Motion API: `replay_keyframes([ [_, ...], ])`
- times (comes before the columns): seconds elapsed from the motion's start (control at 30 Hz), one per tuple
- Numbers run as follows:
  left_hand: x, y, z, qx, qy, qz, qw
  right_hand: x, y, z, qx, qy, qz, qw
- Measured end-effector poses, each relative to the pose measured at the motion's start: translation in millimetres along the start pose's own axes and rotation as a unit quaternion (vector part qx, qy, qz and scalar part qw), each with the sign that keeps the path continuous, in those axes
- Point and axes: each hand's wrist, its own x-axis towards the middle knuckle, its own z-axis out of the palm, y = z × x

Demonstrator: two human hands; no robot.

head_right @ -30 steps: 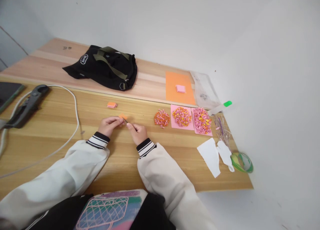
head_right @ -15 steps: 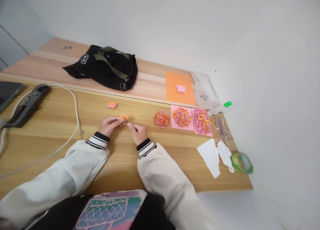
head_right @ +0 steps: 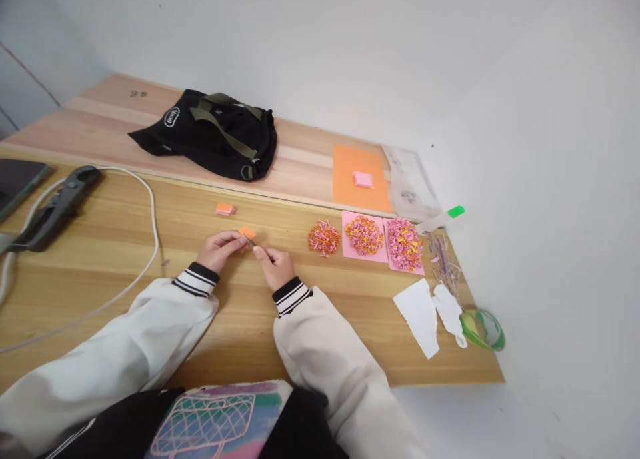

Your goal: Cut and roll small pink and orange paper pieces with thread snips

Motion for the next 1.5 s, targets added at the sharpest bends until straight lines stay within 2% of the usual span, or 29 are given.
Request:
replay_keyframes([
  [0.77,-0.8,-0.7,0.1,0.006,-0.016,0.005,1.000,0.5,-2.6,0.9,-0.013,0.002,0.005,1.000],
  [0.87,0.4,-3.2,-1.2,-0.005,0.009,0.009,1.000,1.6,-2.6,0.2,0.021,0.009,0.018,1.000],
  [1.0,0.9,-5.5,-2.5,-0.020,0.039,0.000,0.999,5.0,-2.3,-1.6,0.130,0.048,0.098,0.985],
  [1.1,-1.6,-4.7,-0.9,0.016,-0.010,0.003,1.000,6.8,-1.2,-2.2,0.169,0.067,0.124,0.976],
  [1.2,-5.1,-4.8,2.3,0.101,-0.063,0.036,0.992,6.9,1.7,-1.3,0.155,0.094,0.095,0.979],
  [1.27,-7.1,-5.9,3.8,0.153,-0.068,0.060,0.984,6.2,3.5,-0.2,0.141,0.102,0.073,0.982],
  [1.4,-9.1,-8.2,4.5,0.204,-0.070,0.099,0.971,4.3,3.3,2.6,0.112,0.067,0.044,0.990],
  [1.5,-9.9,-8.7,3.9,0.207,-0.093,0.124,0.966,3.2,1.5,4.5,0.103,0.044,0.039,0.993],
])
